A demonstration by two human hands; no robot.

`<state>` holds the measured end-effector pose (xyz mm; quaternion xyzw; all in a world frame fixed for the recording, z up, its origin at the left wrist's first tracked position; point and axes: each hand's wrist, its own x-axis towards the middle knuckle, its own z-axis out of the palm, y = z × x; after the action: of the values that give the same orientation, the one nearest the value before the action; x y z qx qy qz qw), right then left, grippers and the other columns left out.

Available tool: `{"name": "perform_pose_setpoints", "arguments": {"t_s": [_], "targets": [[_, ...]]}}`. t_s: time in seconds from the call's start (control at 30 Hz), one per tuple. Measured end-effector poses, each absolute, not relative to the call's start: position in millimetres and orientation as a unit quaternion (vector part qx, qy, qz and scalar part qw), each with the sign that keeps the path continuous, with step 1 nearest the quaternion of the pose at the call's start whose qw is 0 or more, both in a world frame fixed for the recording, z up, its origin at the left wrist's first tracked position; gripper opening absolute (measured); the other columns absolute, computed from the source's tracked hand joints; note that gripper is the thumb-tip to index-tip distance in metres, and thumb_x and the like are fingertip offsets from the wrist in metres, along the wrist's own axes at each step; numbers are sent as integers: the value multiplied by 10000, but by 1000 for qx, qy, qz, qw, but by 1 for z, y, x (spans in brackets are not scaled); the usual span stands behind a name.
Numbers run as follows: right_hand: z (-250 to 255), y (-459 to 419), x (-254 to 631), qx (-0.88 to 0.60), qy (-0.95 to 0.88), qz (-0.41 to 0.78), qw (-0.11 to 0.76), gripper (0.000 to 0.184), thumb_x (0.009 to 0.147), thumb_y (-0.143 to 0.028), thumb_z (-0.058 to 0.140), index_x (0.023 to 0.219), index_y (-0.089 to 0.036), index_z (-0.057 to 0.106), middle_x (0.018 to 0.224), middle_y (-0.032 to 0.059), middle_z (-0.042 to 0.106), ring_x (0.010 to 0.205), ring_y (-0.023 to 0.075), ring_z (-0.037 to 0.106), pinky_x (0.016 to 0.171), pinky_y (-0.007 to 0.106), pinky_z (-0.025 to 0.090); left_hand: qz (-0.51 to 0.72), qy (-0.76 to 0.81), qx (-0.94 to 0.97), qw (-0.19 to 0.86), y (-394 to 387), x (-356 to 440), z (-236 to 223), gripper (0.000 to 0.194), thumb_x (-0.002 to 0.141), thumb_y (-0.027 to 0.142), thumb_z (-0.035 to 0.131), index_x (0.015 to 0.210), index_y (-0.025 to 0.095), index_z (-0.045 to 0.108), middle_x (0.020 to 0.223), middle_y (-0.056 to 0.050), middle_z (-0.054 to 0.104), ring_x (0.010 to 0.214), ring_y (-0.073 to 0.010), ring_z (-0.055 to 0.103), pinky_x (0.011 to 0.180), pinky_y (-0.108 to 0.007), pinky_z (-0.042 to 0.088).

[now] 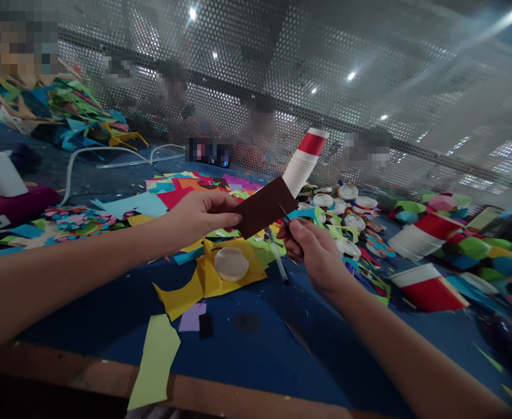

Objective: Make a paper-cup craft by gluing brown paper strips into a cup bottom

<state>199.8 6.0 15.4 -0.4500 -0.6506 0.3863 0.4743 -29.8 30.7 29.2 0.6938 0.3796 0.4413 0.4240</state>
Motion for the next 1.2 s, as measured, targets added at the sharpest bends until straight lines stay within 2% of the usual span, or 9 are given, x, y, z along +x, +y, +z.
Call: {"name": "perform_pose_setpoints", "arguments": {"t_s": [0.17, 0.57, 0.77, 1.2], "targets": [[16, 5, 199, -451, -655, 386, 468, 445, 828, -630, 587, 727, -196, 578, 494, -80, 323, 438, 82, 245, 450, 267, 156, 442, 366, 671, 470, 34, -29, 26, 173, 665, 309, 716, 762, 172, 674, 725, 3, 659, 652, -121, 579, 629, -246, 462], [15, 7, 204, -449, -690, 339, 456, 433, 853, -611, 558, 713, -203, 587, 522, -63, 352, 480, 101, 279, 462, 271, 204, 422, 376, 700, 436, 32, -31, 30, 252, 679, 381, 692, 797, 159, 676, 734, -6, 658, 672, -135, 571, 606, -235, 441], [13, 9, 203, -440, -692, 331, 468, 436, 839, -618, 586, 691, -209, 565, 567, -48, 381, 508, 103, 297, 471, 279, 203, 419, 381, 714, 411, 32, -31, 29, 210, 690, 371, 662, 765, 176, 649, 696, 12, 640, 656, -130, 571, 612, -233, 458], [9, 11, 202, -419, -688, 328, 494, 497, 823, -689, 604, 703, -207, 577, 639, -29, 431, 543, 100, 311, 482, 269, 227, 430, 385, 701, 419, 33, -31, 25, 246, 673, 385, 685, 794, 172, 667, 810, -17, 695, 725, -149, 615, 652, -250, 482]]}}
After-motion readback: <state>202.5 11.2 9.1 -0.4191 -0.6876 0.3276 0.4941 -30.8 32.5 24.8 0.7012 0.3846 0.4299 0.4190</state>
